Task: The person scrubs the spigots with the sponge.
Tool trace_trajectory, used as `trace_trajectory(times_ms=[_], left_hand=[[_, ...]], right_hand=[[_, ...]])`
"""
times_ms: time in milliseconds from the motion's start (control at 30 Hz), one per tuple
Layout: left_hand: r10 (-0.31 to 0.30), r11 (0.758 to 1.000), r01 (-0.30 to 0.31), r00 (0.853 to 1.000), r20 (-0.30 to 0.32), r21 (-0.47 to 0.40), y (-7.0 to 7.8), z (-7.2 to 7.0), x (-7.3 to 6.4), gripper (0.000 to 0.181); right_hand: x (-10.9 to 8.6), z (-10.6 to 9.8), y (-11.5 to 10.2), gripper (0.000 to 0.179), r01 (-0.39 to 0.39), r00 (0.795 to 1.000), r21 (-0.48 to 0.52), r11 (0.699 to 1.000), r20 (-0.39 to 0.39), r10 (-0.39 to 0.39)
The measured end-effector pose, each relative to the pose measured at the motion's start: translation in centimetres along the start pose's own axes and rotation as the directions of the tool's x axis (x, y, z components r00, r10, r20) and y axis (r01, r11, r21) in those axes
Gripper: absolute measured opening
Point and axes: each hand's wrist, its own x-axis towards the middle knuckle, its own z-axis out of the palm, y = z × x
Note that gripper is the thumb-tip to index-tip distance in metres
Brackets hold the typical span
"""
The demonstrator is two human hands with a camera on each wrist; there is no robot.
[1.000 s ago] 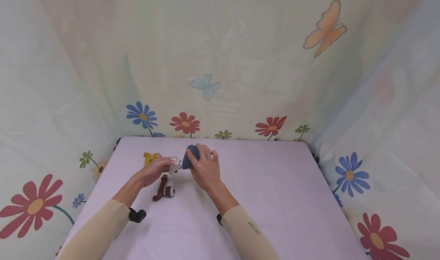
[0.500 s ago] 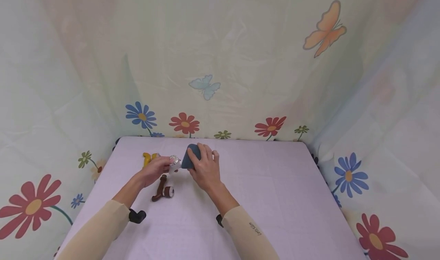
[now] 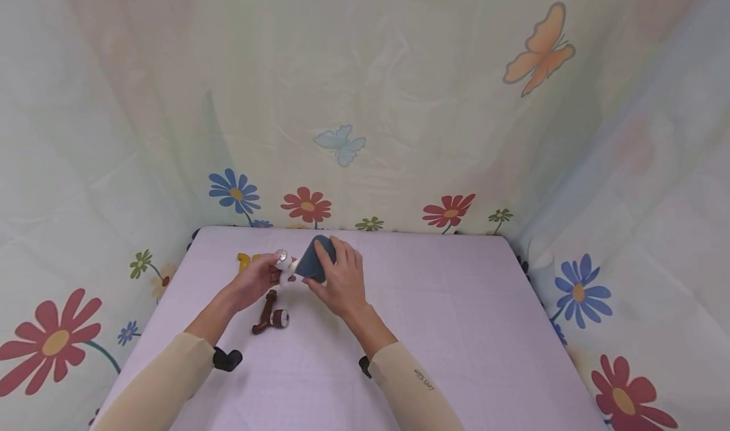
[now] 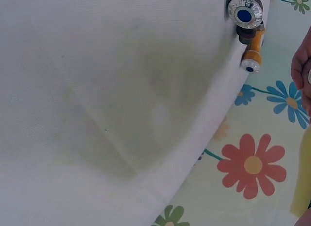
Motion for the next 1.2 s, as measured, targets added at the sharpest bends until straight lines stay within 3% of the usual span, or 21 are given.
trace_trajectory(times_ms=[133,400,700,1200], left_hand=[[0.006,1.0,-0.006,1.0,-0.01,-0.01,0.0,0.06,0.07,0.061],[-0.002,0.999,0.001,1.0,-0.028,-0.036,0.25,0.4,0.21,0.063],[0.019,0.998,-0.017,0.999,0.037,-0.053,0.5,0.31,0.31,0.06],[0.024,0.996,-0.02,0.999,0.039,-0.084,0.41,0.28,0.32,0.06]], right_hand=[[-0.09,0.01,-0.1,0.093,0.02,1.0,0.043,0.999,-0.021,-0.019],[-0.55,0.36,-0.45,0.099,0.138,0.99,0.175,0.975,-0.001,-0.14],[-0.52,0.4,-0.64,0.099,0.15,0.989,0.171,0.974,-0.023,-0.148],[-0.72,0.75,-0.72,0.103,0.155,0.987,0.15,0.976,-0.05,-0.15]])
